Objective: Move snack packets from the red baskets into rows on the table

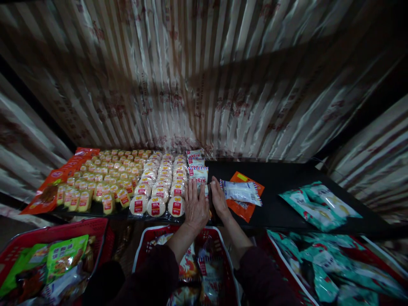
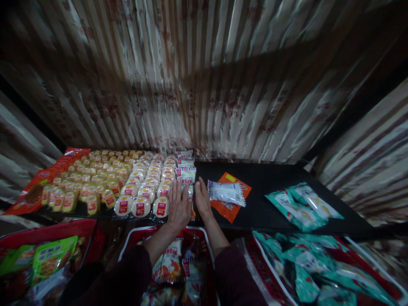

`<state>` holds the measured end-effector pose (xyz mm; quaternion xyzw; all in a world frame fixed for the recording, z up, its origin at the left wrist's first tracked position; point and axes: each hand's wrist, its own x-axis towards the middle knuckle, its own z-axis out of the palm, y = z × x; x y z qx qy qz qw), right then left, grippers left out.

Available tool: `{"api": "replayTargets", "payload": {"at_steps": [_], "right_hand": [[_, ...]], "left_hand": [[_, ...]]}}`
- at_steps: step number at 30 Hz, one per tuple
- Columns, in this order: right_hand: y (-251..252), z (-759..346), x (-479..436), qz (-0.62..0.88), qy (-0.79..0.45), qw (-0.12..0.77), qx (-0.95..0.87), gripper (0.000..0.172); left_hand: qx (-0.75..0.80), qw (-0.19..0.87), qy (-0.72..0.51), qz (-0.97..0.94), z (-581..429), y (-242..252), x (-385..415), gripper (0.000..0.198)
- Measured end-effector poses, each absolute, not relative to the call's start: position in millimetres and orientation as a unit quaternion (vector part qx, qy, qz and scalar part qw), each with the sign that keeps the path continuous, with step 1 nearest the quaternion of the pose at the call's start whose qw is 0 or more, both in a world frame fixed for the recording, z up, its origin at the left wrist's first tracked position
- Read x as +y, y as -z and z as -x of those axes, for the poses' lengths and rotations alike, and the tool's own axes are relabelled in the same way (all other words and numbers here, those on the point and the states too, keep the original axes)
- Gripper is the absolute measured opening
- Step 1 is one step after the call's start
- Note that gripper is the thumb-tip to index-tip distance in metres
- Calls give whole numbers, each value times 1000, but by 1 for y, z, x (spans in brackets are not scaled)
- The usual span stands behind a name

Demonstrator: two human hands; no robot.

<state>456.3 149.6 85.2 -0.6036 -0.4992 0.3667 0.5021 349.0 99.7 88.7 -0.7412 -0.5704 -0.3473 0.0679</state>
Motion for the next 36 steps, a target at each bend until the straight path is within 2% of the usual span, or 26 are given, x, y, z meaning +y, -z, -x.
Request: {"api": "replayTargets", "payload": {"at_steps": [6,11,22,31,36], "right_hand": [[-93,-452,123,614,-355,488,-509,86],[-95,-451,116,618,-339,493,-511,79],[-87,-466,124,622,-324,512,-496,80],[-118,-474,114,586,-344,511,-527,79],[-112,-477,104,579,-351,500,-540,80]], "left_hand": [[-568,46,337,749,-352,-98,74,59],[-575,40,333,746,-345,-99,59,56],[-583,39,330,741,-352,-92,76,58],[-595,41,376,709,-354,-114,77,54],[-585,44,357,727,-359,-106,61,52]]}}
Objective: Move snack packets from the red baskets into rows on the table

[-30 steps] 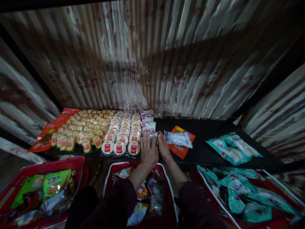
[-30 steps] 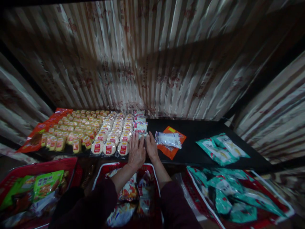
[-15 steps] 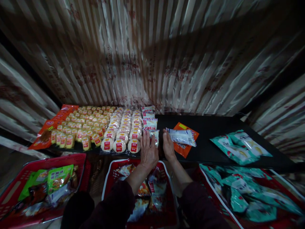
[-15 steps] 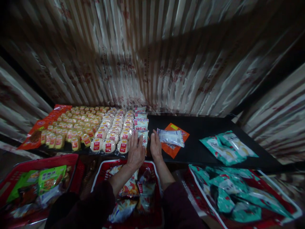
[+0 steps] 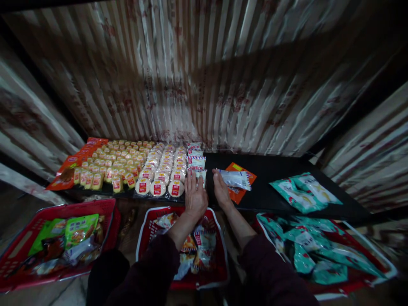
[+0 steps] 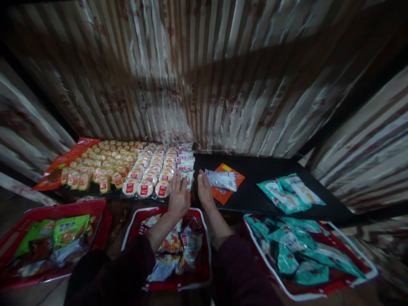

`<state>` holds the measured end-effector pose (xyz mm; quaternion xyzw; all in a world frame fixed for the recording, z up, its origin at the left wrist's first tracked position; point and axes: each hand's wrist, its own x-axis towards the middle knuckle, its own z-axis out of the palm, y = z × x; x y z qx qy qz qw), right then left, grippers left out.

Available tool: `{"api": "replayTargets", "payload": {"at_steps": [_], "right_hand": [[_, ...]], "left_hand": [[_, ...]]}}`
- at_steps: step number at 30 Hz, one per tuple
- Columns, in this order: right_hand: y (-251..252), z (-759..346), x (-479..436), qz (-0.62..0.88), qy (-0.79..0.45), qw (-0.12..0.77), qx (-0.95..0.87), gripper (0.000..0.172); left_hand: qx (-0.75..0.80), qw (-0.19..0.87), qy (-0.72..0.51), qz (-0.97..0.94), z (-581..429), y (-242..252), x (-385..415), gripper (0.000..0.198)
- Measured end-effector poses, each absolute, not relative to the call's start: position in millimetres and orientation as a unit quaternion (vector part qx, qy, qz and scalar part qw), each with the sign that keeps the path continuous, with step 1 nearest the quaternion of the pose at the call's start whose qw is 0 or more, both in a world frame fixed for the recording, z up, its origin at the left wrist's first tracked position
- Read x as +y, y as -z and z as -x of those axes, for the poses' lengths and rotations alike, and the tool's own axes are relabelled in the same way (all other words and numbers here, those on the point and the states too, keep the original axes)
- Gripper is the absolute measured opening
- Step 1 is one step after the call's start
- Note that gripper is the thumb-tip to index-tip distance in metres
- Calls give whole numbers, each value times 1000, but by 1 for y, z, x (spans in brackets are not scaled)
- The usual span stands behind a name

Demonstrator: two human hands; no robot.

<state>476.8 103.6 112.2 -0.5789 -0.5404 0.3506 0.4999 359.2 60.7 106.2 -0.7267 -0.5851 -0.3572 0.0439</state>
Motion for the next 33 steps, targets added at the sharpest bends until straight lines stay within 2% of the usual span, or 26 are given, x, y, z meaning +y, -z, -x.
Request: {"api": "replayTargets", "payload": {"at_steps": [9,16,21,26,29,33], "right_hand": [[-86,-485,118,602,-374,458,-536,77],[-85,-483,133,595,-384,442,-550,84],[-91,-489,127,578,-371,458,-565,74],[-93,-487,120,567,-358,477,-568,73],[-94,-480,118,568,-377,471,-560,79],[-99,-468,123,574,-399,443,-561,98]], "left_hand": [[-603,23,313,733,-370,-84,54,60],[-595,4,301,745,-373,-87,66,59],[-569,14,304,764,-378,-99,65,58],[-567,32,308,763,-373,-101,60,58],[-577,38,299,759,-369,-96,60,58],[-581,44,299,756,-369,-85,67,58]]}}
